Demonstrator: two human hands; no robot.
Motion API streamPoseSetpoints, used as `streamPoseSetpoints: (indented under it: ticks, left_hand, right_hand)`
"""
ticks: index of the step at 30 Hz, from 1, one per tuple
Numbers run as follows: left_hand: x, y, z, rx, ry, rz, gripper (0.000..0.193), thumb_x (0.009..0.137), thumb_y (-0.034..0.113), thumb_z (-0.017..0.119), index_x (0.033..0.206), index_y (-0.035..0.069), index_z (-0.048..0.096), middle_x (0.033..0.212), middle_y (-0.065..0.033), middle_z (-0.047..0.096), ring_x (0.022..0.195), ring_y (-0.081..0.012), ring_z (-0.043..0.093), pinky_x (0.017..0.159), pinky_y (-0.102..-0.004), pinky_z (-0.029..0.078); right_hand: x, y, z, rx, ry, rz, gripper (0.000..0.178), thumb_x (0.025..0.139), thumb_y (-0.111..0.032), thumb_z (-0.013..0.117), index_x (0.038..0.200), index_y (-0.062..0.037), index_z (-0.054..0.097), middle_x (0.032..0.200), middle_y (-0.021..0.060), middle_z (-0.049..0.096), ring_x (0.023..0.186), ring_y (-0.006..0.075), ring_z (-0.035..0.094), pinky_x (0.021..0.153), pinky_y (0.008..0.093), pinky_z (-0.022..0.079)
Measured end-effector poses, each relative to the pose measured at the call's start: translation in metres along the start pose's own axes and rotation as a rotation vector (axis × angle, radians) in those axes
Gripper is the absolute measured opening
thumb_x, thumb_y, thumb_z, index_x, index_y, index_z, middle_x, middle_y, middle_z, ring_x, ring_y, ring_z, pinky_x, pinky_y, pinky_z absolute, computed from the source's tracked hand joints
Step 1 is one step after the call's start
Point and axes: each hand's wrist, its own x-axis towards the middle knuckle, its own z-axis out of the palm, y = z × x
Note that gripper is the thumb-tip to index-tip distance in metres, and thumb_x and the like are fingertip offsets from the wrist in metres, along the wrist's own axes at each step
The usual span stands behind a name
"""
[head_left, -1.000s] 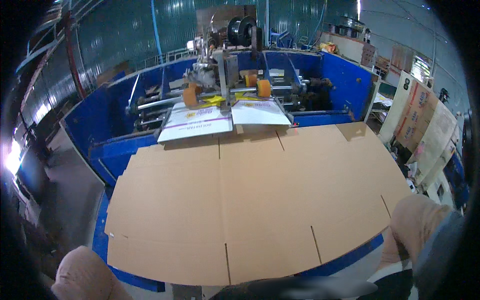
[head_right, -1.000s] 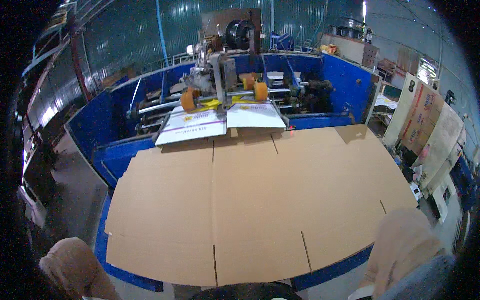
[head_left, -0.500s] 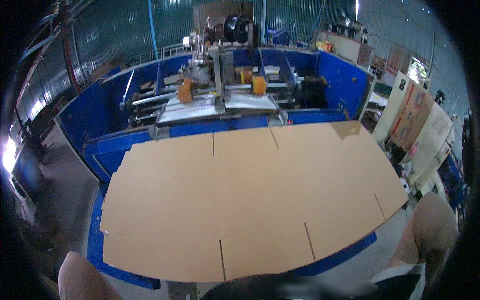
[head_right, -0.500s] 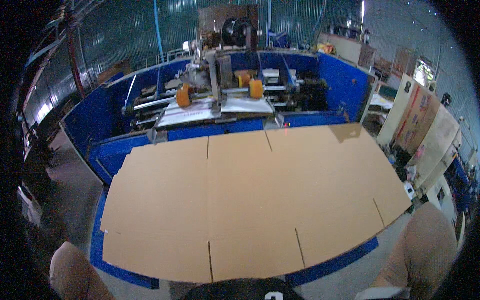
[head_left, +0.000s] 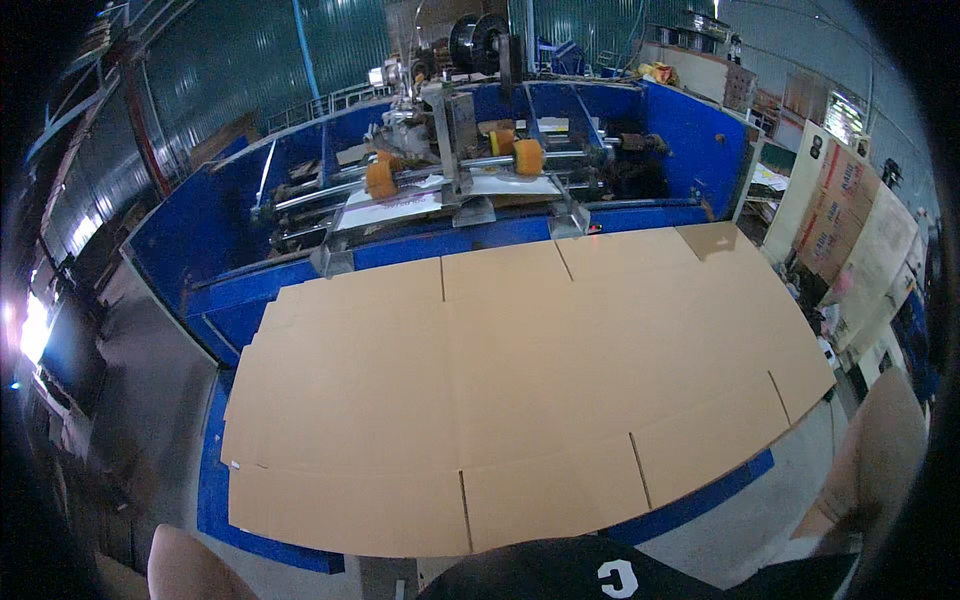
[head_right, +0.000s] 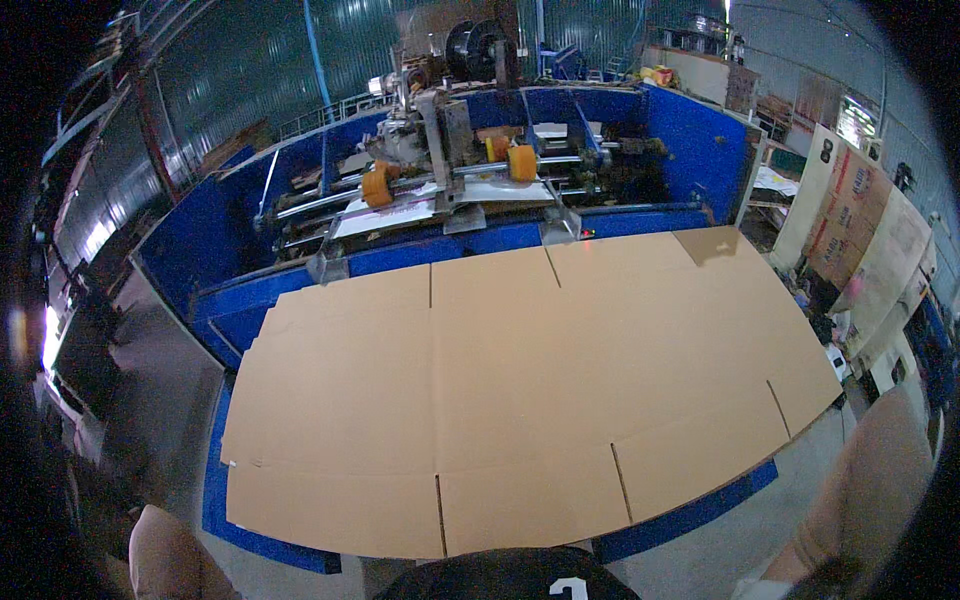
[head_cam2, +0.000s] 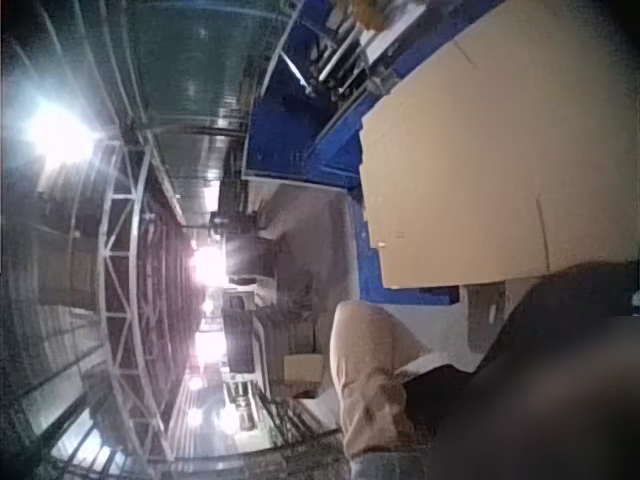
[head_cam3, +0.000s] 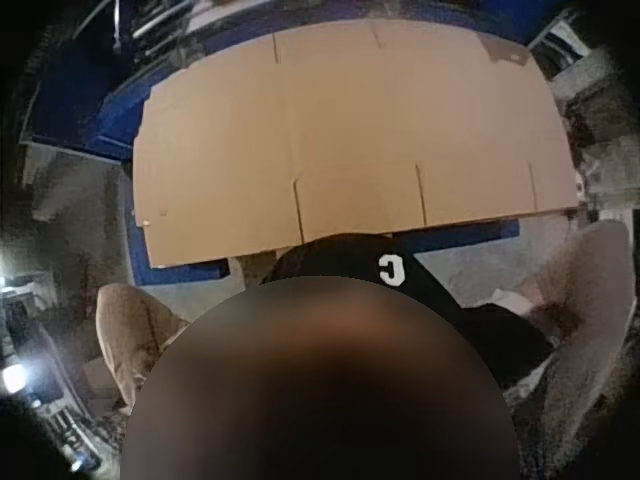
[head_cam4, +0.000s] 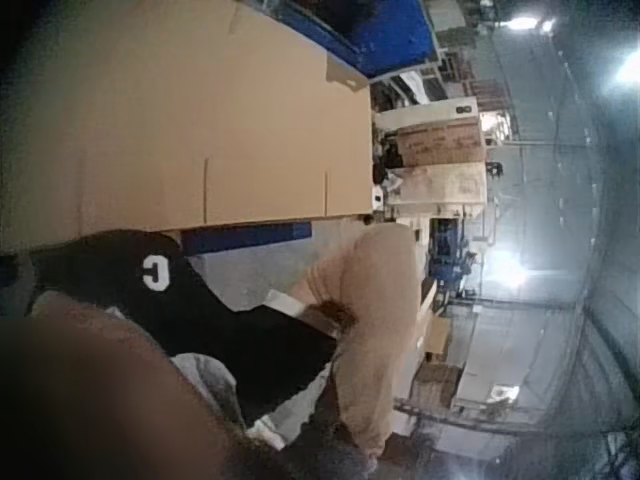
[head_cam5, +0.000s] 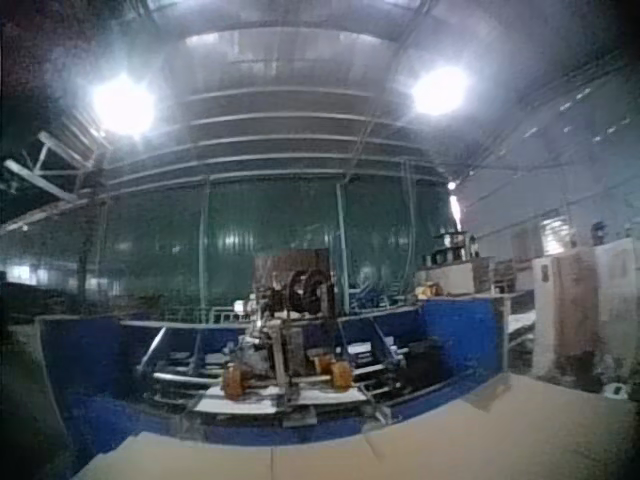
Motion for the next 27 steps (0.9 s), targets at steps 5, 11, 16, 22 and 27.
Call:
streamPoseSetpoints:
  ticks: [5, 11, 16, 22, 27]
  left_hand:
    - [0.007, -0.006, 0.005, 0.024, 0.019, 0.014, 0.070, 0.086, 0.030, 0.059, 0.134, -0.015, 0.034, 0.135, -0.0287, 0.042, 0.125, -0.0378, 0.040, 0.106, -0.0427, 0.032]
    - [0.008, -0.006, 0.004, 0.038, 0.013, 0.010, 0.068, 0.087, 0.029, 0.058, 0.133, -0.015, 0.034, 0.134, -0.0285, 0.043, 0.124, -0.0374, 0.042, 0.105, -0.0424, 0.033]
    - [0.003, -0.006, -0.005, -0.001, 0.000, -0.042, 0.067, 0.087, 0.028, 0.058, 0.133, -0.015, 0.034, 0.133, -0.0283, 0.043, 0.123, -0.0371, 0.043, 0.104, -0.0421, 0.034]
    - [-0.003, -0.003, -0.009, 0.034, -0.014, -0.065, 0.065, 0.087, 0.026, 0.057, 0.133, -0.015, 0.035, 0.132, -0.0281, 0.045, 0.122, -0.0368, 0.044, 0.103, -0.0418, 0.035]
    - [-0.001, -0.015, 0.011, 0.081, 0.058, -0.030, 0.064, 0.088, 0.025, 0.057, 0.133, -0.015, 0.035, 0.132, -0.0279, 0.045, 0.121, -0.0365, 0.045, 0.103, -0.0415, 0.036]
  right_hand:
    - [0.001, 0.003, 0.002, -0.012, -0.006, 0.003, 0.039, 0.095, -0.023, 0.048, 0.128, -0.0029, 0.051, 0.129, 0.0210, 0.052, 0.120, 0.0316, 0.050, 0.095, 0.0388, 0.045]
    - [0.001, 0.001, 0.004, -0.002, -0.001, 0.020, 0.039, 0.096, -0.023, 0.047, 0.129, -0.0025, 0.051, 0.130, 0.0208, 0.052, 0.121, 0.0315, 0.049, 0.096, 0.0386, 0.044]
    - [-0.008, -0.005, 0.003, 0.009, 0.001, 0.049, 0.039, 0.096, -0.023, 0.047, 0.129, -0.0023, 0.051, 0.130, 0.0206, 0.051, 0.122, 0.0314, 0.049, 0.097, 0.0385, 0.043]
    - [-0.008, -0.010, 0.000, 0.029, 0.011, 0.057, 0.039, 0.097, -0.022, 0.046, 0.130, -0.0019, 0.050, 0.131, 0.0204, 0.051, 0.123, 0.0313, 0.048, 0.098, 0.0383, 0.043]
    - [-0.001, 0.004, 0.002, -0.008, -0.015, 0.034, 0.039, 0.097, -0.022, 0.045, 0.130, -0.0017, 0.050, 0.132, 0.0202, 0.050, 0.123, 0.0312, 0.047, 0.099, 0.0382, 0.042]
